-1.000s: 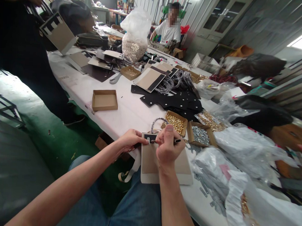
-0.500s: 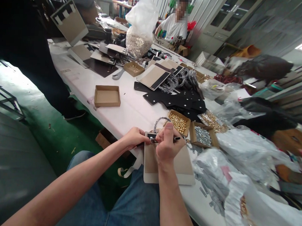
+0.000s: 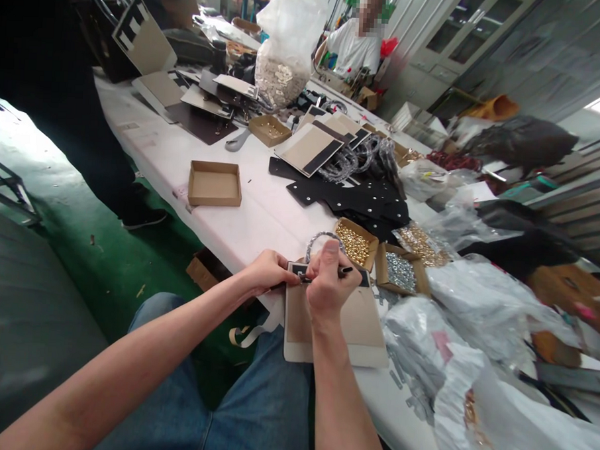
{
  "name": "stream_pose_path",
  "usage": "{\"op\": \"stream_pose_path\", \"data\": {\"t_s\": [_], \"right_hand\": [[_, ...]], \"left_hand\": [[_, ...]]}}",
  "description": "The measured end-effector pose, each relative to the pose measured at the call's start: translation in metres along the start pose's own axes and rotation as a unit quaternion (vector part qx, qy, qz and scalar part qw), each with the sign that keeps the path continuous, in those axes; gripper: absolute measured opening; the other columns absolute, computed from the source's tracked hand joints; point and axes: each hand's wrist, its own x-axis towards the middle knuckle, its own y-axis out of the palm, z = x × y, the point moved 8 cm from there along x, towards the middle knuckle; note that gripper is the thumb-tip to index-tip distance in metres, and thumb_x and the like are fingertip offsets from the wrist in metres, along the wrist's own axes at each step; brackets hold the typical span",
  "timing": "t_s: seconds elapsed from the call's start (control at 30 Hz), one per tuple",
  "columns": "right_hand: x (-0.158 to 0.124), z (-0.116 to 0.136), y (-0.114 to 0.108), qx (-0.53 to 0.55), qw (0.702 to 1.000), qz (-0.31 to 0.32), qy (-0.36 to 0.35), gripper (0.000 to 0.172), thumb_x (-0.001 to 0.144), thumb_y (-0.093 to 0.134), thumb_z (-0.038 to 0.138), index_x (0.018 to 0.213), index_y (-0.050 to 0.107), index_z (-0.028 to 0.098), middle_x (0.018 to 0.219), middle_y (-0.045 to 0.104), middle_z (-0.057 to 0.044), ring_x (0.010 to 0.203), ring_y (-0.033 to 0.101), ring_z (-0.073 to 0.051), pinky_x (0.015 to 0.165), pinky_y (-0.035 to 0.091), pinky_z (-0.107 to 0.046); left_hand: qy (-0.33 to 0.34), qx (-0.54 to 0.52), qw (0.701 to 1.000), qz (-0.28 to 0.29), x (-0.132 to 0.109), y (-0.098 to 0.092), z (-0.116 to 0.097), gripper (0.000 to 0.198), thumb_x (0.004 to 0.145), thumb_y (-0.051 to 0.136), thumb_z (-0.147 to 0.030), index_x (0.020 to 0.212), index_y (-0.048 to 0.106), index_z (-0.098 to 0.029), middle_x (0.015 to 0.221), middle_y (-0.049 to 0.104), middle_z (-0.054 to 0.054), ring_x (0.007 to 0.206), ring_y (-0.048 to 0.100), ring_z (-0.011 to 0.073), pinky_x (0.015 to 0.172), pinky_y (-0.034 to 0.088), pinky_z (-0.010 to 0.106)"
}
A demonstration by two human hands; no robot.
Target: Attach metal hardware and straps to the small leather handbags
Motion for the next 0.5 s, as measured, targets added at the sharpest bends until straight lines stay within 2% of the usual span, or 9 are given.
{"op": "stream_pose_path", "data": {"t_s": [0.07,0.23,0.4,0.5], "right_hand": [[0.001,-0.002,-0.004,0.038,0.999,-0.023,-0.003,0.067,0.104,0.079,0.061,0.062,0.042,0.024,0.056,0.033,0.009,0.046,0.034,-0.008,0.042,0.031,-0.026],[0.003,-0.002,-0.013,0.093,0.996,-0.012,0.007,0.068,0.107,0.075,0.058,0.063,0.036,0.024,0.054,0.026,0.010,0.044,0.026,-0.007,0.042,0.027,-0.024],[-0.023,0.007,-0.040,0.130,0.989,-0.048,-0.051,0.070,0.116,0.060,0.052,0.063,0.027,0.022,0.053,0.021,0.009,0.044,0.019,-0.007,0.044,0.023,-0.025],[-0.040,0.007,-0.040,0.122,0.989,-0.037,-0.074,0.070,0.115,0.062,0.052,0.061,0.028,0.022,0.053,0.022,0.008,0.044,0.022,-0.007,0.046,0.025,-0.026]], "left_hand": [[0.002,0.012,1.000,-0.023,0.001,-0.001,0.000,0.030,0.070,0.088,-0.015,0.057,0.062,-0.019,0.044,0.047,-0.005,0.041,0.039,0.0100,0.042,0.022,0.025],[0.022,0.027,0.998,-0.060,0.005,-0.003,0.001,0.030,0.063,0.090,-0.016,0.056,0.061,-0.018,0.048,0.044,-0.006,0.045,0.033,0.0082,0.045,0.017,0.026],[0.045,0.032,0.997,-0.060,0.011,-0.002,0.005,0.031,0.063,0.087,-0.016,0.053,0.058,-0.018,0.049,0.040,-0.006,0.049,0.033,0.0084,0.048,0.018,0.027],[0.056,0.046,0.995,-0.061,0.014,-0.001,0.006,0.029,0.063,0.086,-0.017,0.053,0.060,-0.017,0.052,0.042,-0.005,0.051,0.036,0.0089,0.049,0.020,0.026]]}}
